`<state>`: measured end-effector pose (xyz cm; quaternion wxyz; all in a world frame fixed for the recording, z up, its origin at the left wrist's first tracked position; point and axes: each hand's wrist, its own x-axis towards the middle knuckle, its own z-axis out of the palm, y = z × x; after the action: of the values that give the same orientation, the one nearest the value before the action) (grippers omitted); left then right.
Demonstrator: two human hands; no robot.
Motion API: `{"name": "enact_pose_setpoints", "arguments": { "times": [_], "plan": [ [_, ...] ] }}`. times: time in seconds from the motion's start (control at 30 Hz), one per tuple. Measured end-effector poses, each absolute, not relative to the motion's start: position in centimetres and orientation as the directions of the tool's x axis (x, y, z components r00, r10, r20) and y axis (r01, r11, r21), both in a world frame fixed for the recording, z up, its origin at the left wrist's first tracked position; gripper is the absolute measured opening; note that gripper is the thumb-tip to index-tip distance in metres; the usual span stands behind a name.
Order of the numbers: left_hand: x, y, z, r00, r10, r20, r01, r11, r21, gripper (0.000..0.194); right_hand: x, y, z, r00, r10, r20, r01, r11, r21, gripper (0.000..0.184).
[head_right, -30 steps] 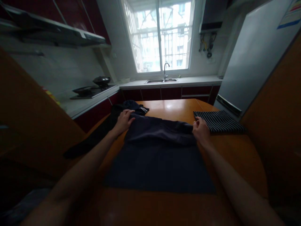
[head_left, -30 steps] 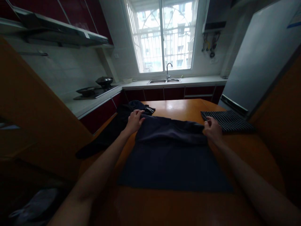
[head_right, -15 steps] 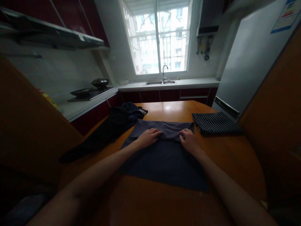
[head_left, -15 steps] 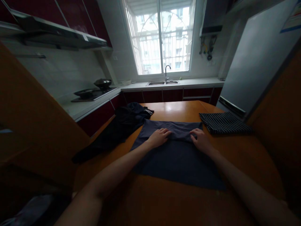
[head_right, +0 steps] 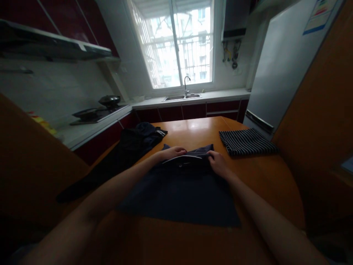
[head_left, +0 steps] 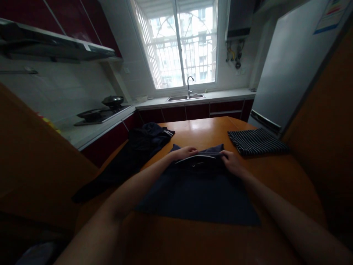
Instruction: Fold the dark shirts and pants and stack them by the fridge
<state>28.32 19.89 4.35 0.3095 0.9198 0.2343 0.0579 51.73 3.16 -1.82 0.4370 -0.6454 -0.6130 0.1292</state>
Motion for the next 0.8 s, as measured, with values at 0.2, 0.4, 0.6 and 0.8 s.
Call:
{"name": "enact_pose_setpoints", "arguments": {
  "times": [0.2,0.4,0.6,0.8],
  "plan": [
    [26.1,13.8,3.9,0.946,0.208,0.248,0.160,-0.966,0.201,0.063,52.1,3.8,-2.1,0.248,0.908,0.339,0.685,0.083,-0.724,0.019],
    [26.4,15.0,4.2,0.906,0.423,-0.022,0.418,-0.884,0.211,0.031,51.6,3.4,-2.2,0.262,0.908,0.326,0.707,0.050,-0.706,0.020],
    [27.4,15.1,6.9,0.920,0.312,-0.236,0.327,-0.944,0.030,0.049,51.7,2.7,-1.7,0.210,0.932,0.295,0.745,0.043,-0.666,0.022],
    [26.6,13.7,6.1,0.921,0.337,-0.194,0.342,-0.940,-0.009,0.062,52.5,3.0,-2.1,0.227,0.936,0.269,0.744,0.011,-0.668,0.023]
  ]
}}
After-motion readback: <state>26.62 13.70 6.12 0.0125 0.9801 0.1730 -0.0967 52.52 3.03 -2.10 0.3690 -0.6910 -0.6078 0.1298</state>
